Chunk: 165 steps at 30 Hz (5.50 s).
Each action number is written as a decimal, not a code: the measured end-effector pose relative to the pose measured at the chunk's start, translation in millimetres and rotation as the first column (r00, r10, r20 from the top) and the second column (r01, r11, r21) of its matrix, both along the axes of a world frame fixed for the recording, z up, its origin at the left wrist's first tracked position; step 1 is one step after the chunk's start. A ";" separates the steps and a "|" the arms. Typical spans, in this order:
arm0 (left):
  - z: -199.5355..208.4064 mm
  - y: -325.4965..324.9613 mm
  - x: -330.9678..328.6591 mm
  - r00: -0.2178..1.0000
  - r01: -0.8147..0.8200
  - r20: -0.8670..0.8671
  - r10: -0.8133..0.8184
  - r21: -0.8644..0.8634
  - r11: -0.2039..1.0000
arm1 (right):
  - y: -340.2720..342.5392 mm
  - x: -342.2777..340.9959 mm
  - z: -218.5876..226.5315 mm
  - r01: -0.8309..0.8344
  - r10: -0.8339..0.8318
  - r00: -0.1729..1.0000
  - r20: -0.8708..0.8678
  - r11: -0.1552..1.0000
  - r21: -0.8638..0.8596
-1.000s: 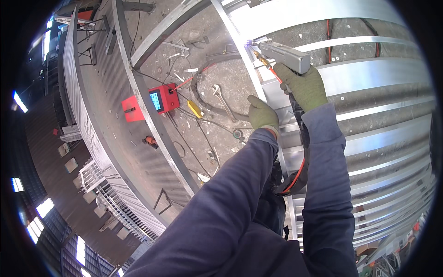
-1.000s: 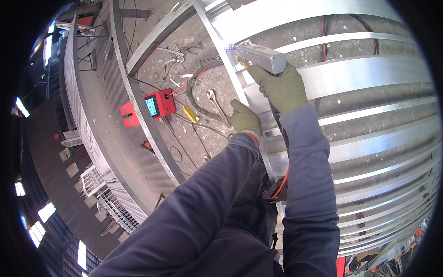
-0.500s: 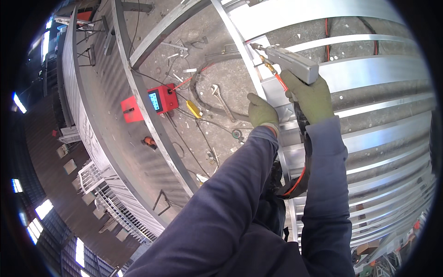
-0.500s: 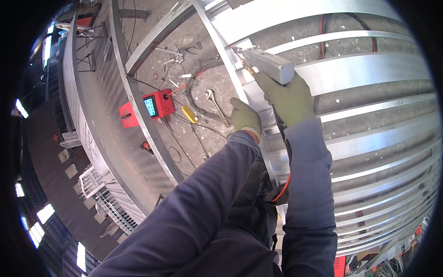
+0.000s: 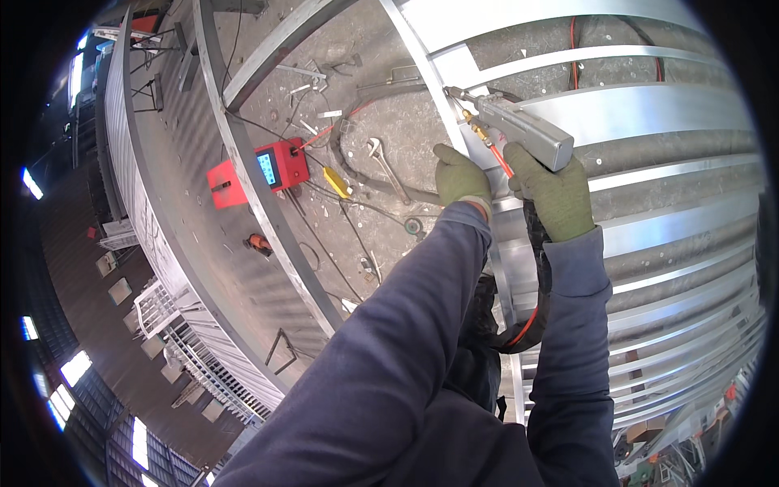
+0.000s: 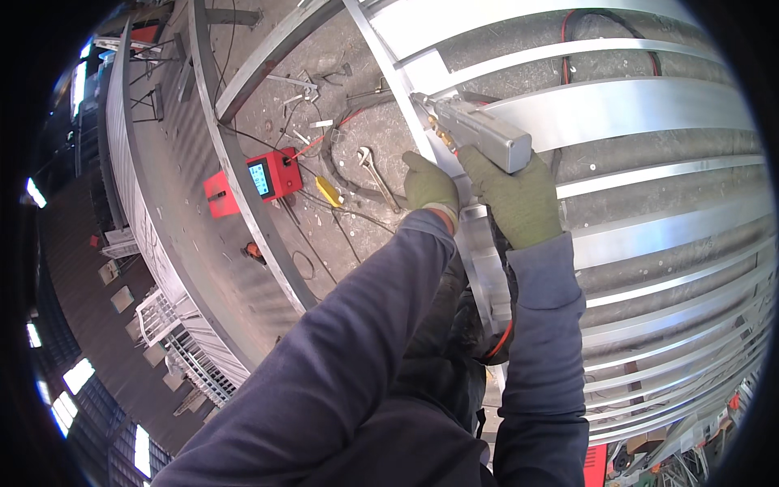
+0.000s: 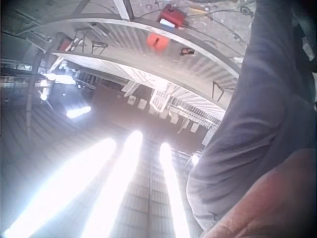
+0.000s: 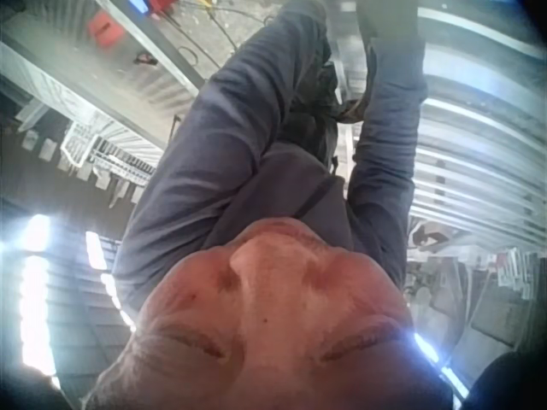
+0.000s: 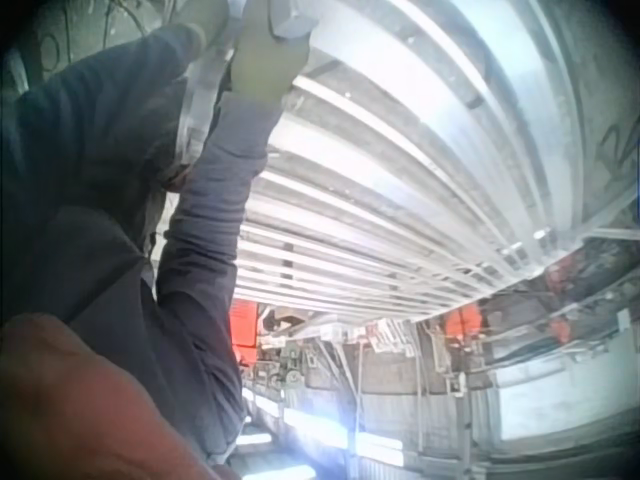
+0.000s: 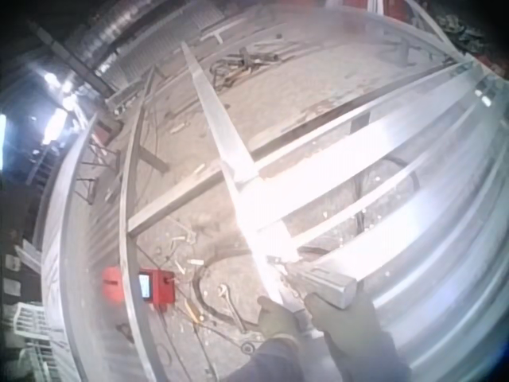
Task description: The person welds multiple joints on a large aluminum frame using a handheld welding torch. They move along the structure, applying welds to several intersections of horizontal and vertical bars, then reposition the torch and cables to continue welding additional joints.
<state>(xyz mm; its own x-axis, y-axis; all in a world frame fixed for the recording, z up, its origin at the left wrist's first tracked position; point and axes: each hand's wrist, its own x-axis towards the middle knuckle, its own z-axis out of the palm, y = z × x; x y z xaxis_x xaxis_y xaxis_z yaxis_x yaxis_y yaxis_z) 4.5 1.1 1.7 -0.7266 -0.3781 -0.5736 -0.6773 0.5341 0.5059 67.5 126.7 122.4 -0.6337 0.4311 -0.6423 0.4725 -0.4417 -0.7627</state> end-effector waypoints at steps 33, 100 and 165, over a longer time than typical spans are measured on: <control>14.8 5.2 -3.1 0.998 -0.065 0.028 0.063 0.056 0.996 | -7.4 -7.1 3.3 -0.047 0.047 0.999 -0.006 0.997 0.067; -7.0 -2.7 -3.6 0.971 0.238 0.023 -0.237 -0.162 0.958 | -13.9 73.2 10.9 0.007 -0.008 0.999 -0.053 1.000 -0.022; 10.6 -29.3 129.5 0.998 0.021 0.064 -0.013 -0.119 0.993 | -8.1 89.6 -19.6 -0.078 0.081 0.994 -0.076 0.996 0.041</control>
<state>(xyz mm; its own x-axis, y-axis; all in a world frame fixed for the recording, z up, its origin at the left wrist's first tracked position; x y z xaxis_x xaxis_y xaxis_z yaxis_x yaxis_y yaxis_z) 133.9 -28.2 12.3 -0.6978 -0.4347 -0.5694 -0.6958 0.6002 0.3945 157.1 118.6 102.8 -0.7142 0.4002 -0.5742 0.4440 -0.3752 -0.8137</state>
